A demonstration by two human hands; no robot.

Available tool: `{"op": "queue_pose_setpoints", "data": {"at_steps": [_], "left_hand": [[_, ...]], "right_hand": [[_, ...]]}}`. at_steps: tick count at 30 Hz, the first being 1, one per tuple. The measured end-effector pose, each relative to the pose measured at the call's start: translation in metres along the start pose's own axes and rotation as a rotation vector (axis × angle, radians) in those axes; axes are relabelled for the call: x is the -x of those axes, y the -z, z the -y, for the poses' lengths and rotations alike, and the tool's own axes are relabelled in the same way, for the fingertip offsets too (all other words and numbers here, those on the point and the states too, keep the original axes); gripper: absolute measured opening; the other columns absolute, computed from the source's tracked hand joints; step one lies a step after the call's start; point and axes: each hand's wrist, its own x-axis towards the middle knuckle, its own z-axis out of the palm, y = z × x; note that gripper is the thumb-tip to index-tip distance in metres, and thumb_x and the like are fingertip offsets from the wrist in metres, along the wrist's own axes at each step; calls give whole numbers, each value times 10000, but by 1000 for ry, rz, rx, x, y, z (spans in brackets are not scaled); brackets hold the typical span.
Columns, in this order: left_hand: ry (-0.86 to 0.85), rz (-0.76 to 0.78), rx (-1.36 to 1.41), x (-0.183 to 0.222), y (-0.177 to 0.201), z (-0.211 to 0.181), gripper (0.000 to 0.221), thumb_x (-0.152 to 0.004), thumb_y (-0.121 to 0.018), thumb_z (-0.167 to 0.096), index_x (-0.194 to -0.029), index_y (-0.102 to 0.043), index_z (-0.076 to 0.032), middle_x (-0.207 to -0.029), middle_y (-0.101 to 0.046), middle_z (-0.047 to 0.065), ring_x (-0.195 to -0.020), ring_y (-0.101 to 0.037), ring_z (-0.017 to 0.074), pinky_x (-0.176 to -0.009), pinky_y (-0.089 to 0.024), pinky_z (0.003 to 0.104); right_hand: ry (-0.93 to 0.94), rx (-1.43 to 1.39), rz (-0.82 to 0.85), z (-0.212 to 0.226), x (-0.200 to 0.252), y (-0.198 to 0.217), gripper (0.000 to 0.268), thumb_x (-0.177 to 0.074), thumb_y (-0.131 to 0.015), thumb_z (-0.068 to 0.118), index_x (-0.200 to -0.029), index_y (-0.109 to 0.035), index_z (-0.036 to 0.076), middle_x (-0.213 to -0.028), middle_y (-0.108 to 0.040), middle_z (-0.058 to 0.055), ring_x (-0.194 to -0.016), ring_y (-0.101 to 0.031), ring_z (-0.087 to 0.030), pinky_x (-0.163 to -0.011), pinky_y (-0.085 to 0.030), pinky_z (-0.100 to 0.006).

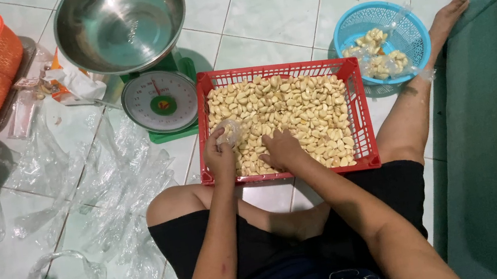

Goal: Packaging peeled garlic cloves into small plastic bags from a large crate while sitting on the floor.

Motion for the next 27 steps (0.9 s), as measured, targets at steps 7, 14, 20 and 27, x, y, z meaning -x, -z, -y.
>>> {"op": "queue_pose_setpoints", "data": {"at_steps": [7, 14, 20, 27], "left_hand": [[-11, 16, 39, 0, 1, 2, 466, -762, -497, 12, -1076, -789, -171, -1066, -764, 99, -1040, -698, 287, -905, -526, 344], [16, 13, 83, -4, 0, 12, 371, -824, -530, -22, -1069, -788, -128, -1077, -766, 125, -1090, -692, 308, -962, -519, 378], [-21, -10, 19, -4, -7, 26, 365, -804, -563, -40, -1057, -796, -162, -1045, -771, 108, -1084, -693, 316, -955, -528, 390], [-4, 12, 0, -1, 0, 6, 343, -817, -568, -59, -1044, -797, -174, -1033, -773, 70, -1055, -698, 296, -934, -525, 375]], "right_hand": [[165, 12, 21, 3, 14, 0, 676, -894, -645, 587, -1414, -492, 182, -1258, -548, -224, -1200, -586, -474, -921, -538, -605], [142, -94, 48, 0, 4, -10, 686, -807, -780, 429, -1398, -534, 181, -1269, -525, -229, -1188, -596, -519, -943, -542, -599], [133, -96, 64, -5, 10, -10, 713, -800, -782, 476, -1399, -547, 170, -1270, -533, -241, -1196, -607, -507, -958, -544, -566], [83, -163, 112, -14, 6, -16, 533, -776, -769, 386, -1248, -653, 168, -1226, -579, -251, -1160, -643, -506, -938, -549, -544]]}}
